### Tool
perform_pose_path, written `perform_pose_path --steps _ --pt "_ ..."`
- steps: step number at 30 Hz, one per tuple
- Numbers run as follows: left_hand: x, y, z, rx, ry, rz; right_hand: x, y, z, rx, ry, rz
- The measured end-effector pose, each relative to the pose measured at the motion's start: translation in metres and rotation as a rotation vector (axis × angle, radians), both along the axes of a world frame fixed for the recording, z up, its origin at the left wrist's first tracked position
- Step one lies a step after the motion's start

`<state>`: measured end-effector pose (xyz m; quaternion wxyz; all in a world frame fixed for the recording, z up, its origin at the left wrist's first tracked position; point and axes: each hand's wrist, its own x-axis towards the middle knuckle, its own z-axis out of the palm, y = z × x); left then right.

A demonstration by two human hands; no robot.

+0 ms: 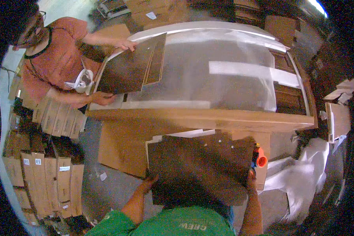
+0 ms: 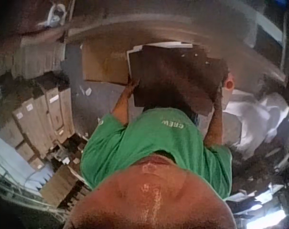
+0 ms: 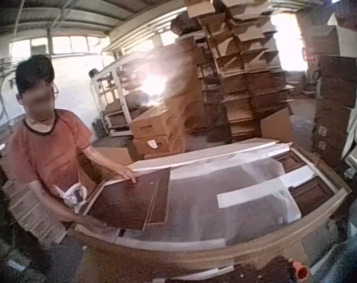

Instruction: The person packs wooden panels and foam padding into a cardboard box alongside another person. They place protective foam sheets over the items, fold the box flaps closed, and seal the box with a tape dispenser.

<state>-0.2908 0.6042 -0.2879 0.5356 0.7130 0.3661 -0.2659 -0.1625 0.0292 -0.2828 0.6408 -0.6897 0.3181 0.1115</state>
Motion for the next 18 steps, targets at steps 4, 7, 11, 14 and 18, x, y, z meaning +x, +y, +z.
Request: perform_pose_path --steps 4,7,11,14,18 --pt "0.016 -0.045 0.051 -0.044 -0.091 0.138 0.015 0.044 0.078 -0.647 -0.018 0.083" --pt "0.016 -0.064 0.103 -0.192 -0.120 0.330 0.022 0.045 0.100 -0.653 -0.053 0.055" --pt "-0.002 -0.078 0.137 -0.149 -0.186 0.359 0.036 0.055 0.150 -0.553 0.028 0.119" --pt "0.009 -0.095 0.192 0.016 -0.044 0.383 0.040 0.049 0.161 -0.292 -0.159 0.071" --pt "0.001 -0.077 0.199 -0.025 -0.279 0.587 0.073 0.071 0.227 -0.341 -0.192 0.099"
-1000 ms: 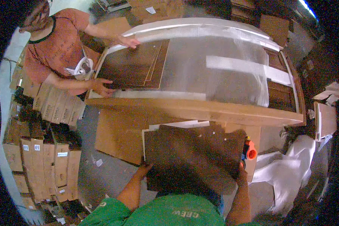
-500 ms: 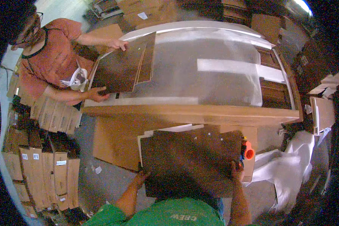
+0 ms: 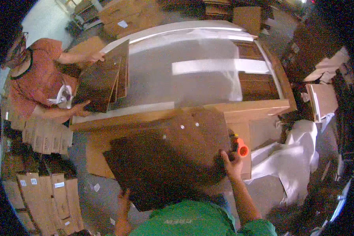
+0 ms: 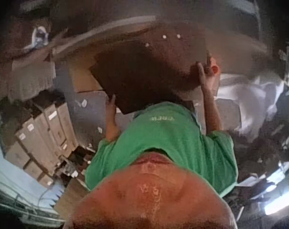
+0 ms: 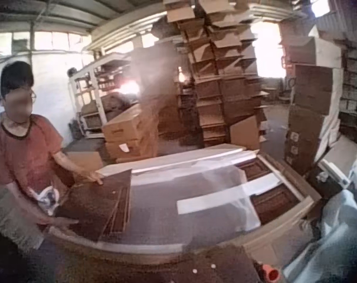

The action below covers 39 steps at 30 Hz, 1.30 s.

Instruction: The person packs wooden panels and foam padding into a cardboard box alongside another person. They place protective foam sheets over the items, fold the box flaps closed, and seal the box with a tape dispenser.

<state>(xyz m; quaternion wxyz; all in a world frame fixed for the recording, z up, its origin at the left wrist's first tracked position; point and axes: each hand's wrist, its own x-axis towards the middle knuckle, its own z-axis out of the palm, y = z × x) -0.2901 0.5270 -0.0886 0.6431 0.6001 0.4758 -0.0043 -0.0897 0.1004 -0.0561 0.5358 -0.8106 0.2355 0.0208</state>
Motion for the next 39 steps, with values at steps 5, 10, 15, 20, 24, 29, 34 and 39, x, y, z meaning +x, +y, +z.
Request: perform_pose_path --steps 5,10,15,20,24,29,34,39 --pt "0.099 -0.029 0.090 0.366 -0.220 -0.203 0.043 -0.039 0.033 -0.082 -0.112 0.040" --pt "0.220 -0.061 0.122 0.090 -0.289 -0.257 0.129 -0.110 0.046 -0.309 -0.242 0.065" --pt "0.341 -0.108 0.128 0.029 -0.356 -0.342 0.231 -0.173 0.037 -0.442 -0.295 0.102" --pt "0.443 -0.139 0.119 0.072 -0.398 -0.389 0.306 -0.201 0.027 -0.444 -0.239 0.022" --pt "0.505 -0.160 0.099 0.090 -0.424 -0.491 0.363 -0.238 -0.022 -0.447 -0.231 -0.040" --pt "0.560 -0.164 0.044 -0.003 -0.455 -0.605 0.405 -0.256 -0.053 -0.415 -0.282 -0.069" --pt "0.569 -0.163 0.021 0.200 -0.288 -0.904 0.394 -0.226 -0.058 -1.072 0.053 0.184" --pt "0.564 -0.189 0.043 0.310 -0.264 -0.845 0.363 -0.207 -0.018 -0.901 0.193 0.053"
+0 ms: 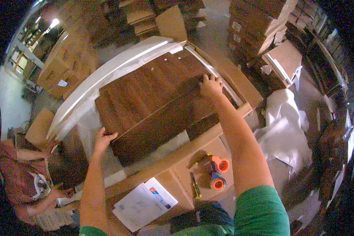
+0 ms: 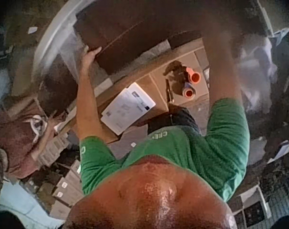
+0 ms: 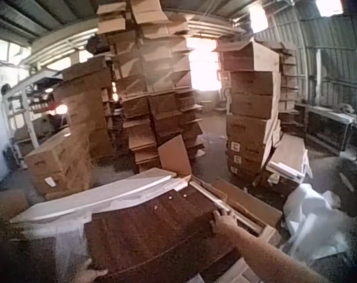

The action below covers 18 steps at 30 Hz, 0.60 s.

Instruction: The person packs wooden panels and foam padding into a cardboard box alongside another person. They place protective foam sheets over the items, fold the box flaps closed, and seal the box with a tape dispenser.

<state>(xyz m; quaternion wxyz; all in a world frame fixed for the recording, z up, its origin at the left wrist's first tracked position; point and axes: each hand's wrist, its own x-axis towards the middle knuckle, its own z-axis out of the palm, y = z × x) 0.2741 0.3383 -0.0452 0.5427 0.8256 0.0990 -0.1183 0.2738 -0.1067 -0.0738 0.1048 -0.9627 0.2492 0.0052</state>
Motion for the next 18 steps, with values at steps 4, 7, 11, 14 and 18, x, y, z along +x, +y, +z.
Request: perform_pose_path --steps 4,7,11,14,18 --pt "0.002 0.007 -0.013 -0.010 -0.068 0.031 -0.011 0.005 0.008 -0.001 0.036 -0.028" --pt "0.003 0.004 -0.003 0.112 -0.033 0.034 -0.015 -0.003 0.012 0.037 0.103 0.011" --pt "-0.011 0.017 -0.012 0.494 -0.103 -0.136 -0.016 -0.013 0.012 -0.010 0.168 0.172" --pt "-0.021 -0.022 0.004 0.683 -0.065 -0.150 -0.029 -0.023 -0.008 -0.045 0.055 0.187" --pt "-0.035 -0.012 0.000 0.744 -0.086 -0.013 -0.047 0.017 0.026 -0.293 -0.004 0.225"
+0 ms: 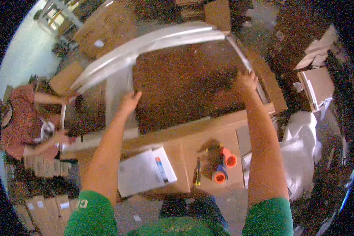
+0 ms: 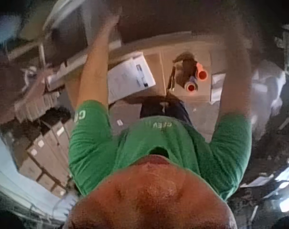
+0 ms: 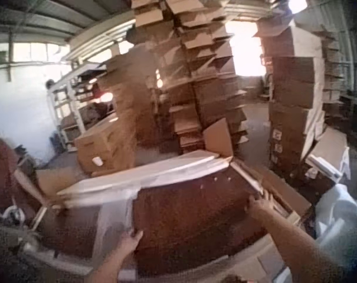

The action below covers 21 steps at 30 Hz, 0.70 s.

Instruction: The person packs wooden panels and foam padding into a cardboard box alongside another person. They place protective foam sheets over the items, fold the box flaps closed, and seal the box with a tape dispenser.

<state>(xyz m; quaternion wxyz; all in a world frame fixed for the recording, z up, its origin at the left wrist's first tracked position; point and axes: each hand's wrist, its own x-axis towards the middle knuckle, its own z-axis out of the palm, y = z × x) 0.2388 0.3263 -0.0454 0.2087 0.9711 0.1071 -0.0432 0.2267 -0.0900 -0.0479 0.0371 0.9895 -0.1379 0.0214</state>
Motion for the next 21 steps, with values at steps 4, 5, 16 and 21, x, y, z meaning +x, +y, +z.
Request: perform_pose_path --steps 4,5,16,21 --pt "-0.068 0.023 0.015 -0.470 -0.119 0.251 -0.049 -0.022 -0.036 0.357 -0.551 0.471" --pt "-0.098 0.043 0.022 -0.587 -0.184 0.230 -0.094 -0.002 -0.005 0.505 -0.612 0.491" --pt "-0.392 -0.011 -0.059 -0.608 0.042 0.161 -0.699 -0.091 -0.169 0.487 0.431 -0.583" --pt "-0.519 0.056 -0.282 -0.238 0.700 -0.830 -0.819 -0.035 -0.123 0.764 0.898 -0.613"
